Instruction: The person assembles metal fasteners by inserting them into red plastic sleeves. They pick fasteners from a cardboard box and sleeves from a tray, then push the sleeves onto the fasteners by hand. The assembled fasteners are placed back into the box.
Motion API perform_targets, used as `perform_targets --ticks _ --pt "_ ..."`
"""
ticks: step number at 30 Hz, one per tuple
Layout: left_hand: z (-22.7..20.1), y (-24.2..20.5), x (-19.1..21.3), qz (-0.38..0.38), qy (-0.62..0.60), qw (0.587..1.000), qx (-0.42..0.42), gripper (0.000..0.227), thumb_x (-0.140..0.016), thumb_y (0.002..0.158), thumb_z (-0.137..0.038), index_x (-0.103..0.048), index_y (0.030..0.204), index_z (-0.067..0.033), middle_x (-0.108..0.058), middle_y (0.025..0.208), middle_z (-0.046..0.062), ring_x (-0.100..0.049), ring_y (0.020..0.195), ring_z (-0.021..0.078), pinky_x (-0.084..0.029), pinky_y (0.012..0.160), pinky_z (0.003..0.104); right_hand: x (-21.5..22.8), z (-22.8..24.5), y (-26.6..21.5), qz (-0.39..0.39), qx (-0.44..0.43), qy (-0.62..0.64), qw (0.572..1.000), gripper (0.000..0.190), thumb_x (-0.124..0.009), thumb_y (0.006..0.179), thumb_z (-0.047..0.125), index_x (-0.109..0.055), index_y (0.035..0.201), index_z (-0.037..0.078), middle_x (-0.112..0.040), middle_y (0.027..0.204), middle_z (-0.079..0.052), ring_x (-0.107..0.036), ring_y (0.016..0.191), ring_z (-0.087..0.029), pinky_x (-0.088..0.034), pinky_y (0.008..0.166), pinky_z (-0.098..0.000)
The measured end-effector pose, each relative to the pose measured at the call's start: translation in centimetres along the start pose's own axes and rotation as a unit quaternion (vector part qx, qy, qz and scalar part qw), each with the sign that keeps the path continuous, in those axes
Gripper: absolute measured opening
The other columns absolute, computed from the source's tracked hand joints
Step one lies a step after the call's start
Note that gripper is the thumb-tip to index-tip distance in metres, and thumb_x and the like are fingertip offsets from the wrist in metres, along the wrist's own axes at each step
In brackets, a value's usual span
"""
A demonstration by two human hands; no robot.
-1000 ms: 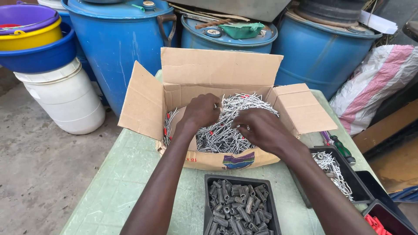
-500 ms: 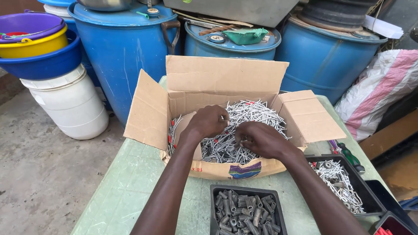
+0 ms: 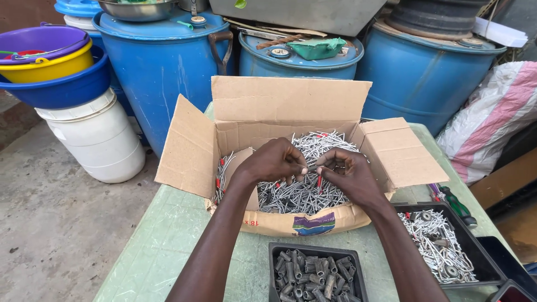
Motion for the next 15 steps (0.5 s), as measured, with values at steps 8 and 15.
perform_targets --ticks 8,15 --pt "-1.1 -0.2 0.4 0.005 -0.060 0.997 -0.051 0.017 -0.067 0.078 0.002 -0.077 0.091 0.0025 -0.072 0.070 0.017 -0.068 0.056 0.0168 -0.059 0.055 0.027 -2.4 1.8 -0.4 0.050 0.042 -0.030 0.997 0.013 -0.066 0.084 -0.006 -0.074 0.094 -0.001 -0.072 0.066 -0.011 -0.066 0.058 -0.014 -0.056 0.055 -0.0255" --pt "-1.4 -0.6 0.2 0.013 -0.036 0.998 -0.039 0.013 -0.068 0.080 0.000 -0.078 0.089 0.0003 -0.073 0.070 0.016 -0.068 0.058 0.0160 -0.060 0.058 0.027 -2.6 1.7 -0.8 0.073 0.044 -0.002 0.996 0.015 -0.065 0.088 -0.001 -0.073 0.101 -0.003 -0.070 0.065 -0.012 -0.065 0.055 -0.012 -0.055 0.052 -0.0221"
Point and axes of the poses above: each hand's wrist, its own y-axis towards the middle knuckle, its own x-axis out of the back of the hand, z = x × y, the point moved 10 cm from there along y, towards the middle knuckle
